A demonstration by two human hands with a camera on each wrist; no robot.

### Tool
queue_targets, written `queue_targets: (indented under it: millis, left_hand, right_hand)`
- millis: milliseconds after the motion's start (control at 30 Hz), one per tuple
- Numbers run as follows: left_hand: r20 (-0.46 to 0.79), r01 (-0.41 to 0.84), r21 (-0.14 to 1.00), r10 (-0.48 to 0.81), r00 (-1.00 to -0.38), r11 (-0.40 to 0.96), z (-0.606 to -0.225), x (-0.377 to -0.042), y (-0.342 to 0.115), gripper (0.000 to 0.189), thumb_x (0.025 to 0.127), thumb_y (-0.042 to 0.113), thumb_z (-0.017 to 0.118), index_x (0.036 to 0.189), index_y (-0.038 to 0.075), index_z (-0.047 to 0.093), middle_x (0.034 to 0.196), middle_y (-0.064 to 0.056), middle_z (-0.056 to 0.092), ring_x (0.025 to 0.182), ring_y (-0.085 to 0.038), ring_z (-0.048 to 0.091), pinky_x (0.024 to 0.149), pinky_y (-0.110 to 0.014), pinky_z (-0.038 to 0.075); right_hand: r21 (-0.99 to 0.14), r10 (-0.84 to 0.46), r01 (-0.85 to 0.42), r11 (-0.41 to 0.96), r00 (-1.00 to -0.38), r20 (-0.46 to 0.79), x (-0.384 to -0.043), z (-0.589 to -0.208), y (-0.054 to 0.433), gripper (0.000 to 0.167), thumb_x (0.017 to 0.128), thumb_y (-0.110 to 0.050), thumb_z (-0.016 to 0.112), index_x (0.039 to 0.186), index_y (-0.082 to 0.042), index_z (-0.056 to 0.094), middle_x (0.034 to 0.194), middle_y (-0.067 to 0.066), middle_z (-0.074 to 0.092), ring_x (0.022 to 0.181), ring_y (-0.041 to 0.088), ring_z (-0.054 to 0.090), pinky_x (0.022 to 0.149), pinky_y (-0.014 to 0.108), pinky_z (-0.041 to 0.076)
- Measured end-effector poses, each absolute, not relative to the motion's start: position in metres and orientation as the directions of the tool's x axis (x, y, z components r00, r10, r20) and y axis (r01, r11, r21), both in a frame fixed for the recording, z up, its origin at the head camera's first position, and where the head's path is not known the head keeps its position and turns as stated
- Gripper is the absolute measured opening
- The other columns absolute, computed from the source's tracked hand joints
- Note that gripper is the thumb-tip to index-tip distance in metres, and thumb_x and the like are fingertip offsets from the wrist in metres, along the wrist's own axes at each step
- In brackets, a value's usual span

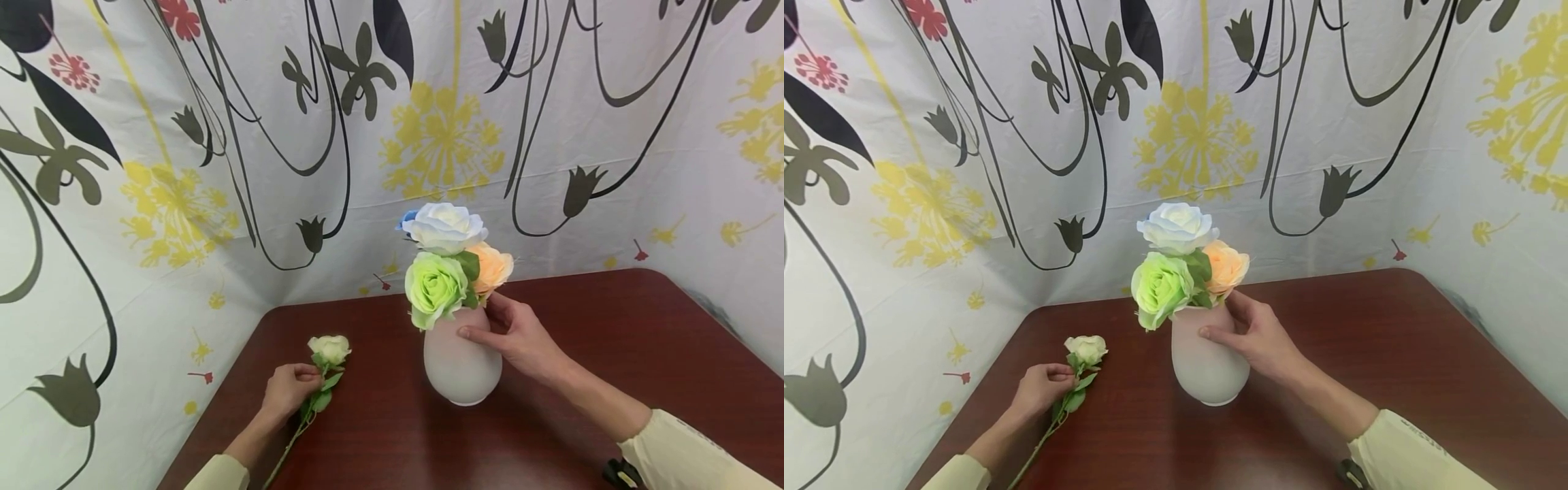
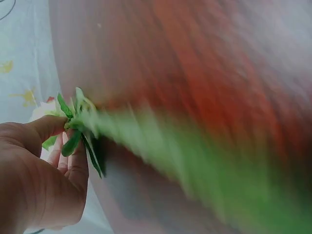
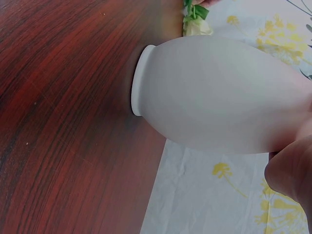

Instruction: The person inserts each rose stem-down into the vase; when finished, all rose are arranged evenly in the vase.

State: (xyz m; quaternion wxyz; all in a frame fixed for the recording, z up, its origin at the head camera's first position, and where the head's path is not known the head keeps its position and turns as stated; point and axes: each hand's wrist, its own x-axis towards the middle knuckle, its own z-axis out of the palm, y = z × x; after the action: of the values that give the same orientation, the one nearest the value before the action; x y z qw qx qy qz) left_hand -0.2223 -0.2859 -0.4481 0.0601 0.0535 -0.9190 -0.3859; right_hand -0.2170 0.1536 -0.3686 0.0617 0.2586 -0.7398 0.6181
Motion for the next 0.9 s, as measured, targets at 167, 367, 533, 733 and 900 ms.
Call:
queue_targets:
  millis: [167,367,533,733,900]
  left_hand:
    - [0.092,0.004,0.726,-0.092,-0.992,0.688,-0.444,-0.225,-0.276,0.017,0.092,0.011,0.081,0.108,0.004,0.081,0.091,-0.003,0.08,0.083,-0.017,0.075,0.067,-0.03,0.06]
    - [0.118,0.05,0.747,-0.059,-0.991,0.663,-0.439,-0.228,-0.267,0.015,0.091,0.011,0.083,0.105,0.008,0.081,0.09,0.0,0.079,0.083,-0.016,0.074,0.066,-0.028,0.059]
    - [0.16,0.103,0.752,-0.029,-0.987,0.651,-0.434,-0.23,-0.261,0.014,0.09,0.011,0.084,0.104,0.01,0.081,0.091,0.001,0.078,0.085,-0.015,0.075,0.069,-0.027,0.059]
    - [0.197,0.147,0.779,-0.015,-0.98,0.609,-0.419,-0.23,-0.252,0.016,0.091,0.011,0.085,0.106,0.007,0.081,0.093,-0.001,0.079,0.087,-0.017,0.076,0.073,-0.026,0.06]
    - [0.23,0.173,0.811,-0.032,-0.973,0.559,-0.402,-0.229,-0.244,0.02,0.091,0.01,0.085,0.109,0.003,0.079,0.098,-0.007,0.079,0.091,-0.02,0.076,0.075,-0.024,0.059]
  right_hand:
    - [-0.877,-0.307,-0.469,0.102,-0.853,0.421,-0.218,-0.369,0.154,0.067,0.094,-0.016,0.084,0.153,-0.008,0.052,0.137,0.01,0.066,0.113,0.024,0.07,0.091,0.031,0.06]
    - [-0.879,-0.31,-0.467,0.09,-0.852,0.421,-0.218,-0.37,0.153,0.067,0.094,-0.015,0.084,0.152,-0.007,0.052,0.136,0.01,0.066,0.113,0.024,0.07,0.09,0.032,0.061]
    - [-0.887,-0.312,-0.455,0.081,-0.857,0.411,-0.217,-0.369,0.153,0.068,0.094,-0.016,0.085,0.153,-0.009,0.052,0.137,0.008,0.066,0.114,0.025,0.07,0.091,0.032,0.061]
    - [-0.877,-0.307,-0.47,0.097,-0.853,0.423,-0.219,-0.37,0.154,0.066,0.094,-0.016,0.084,0.152,-0.006,0.053,0.135,0.011,0.067,0.112,0.024,0.071,0.09,0.031,0.061]
    - [-0.875,-0.304,-0.473,0.107,-0.853,0.424,-0.219,-0.371,0.154,0.064,0.094,-0.017,0.084,0.15,-0.006,0.054,0.134,0.011,0.067,0.111,0.024,0.071,0.09,0.031,0.061]
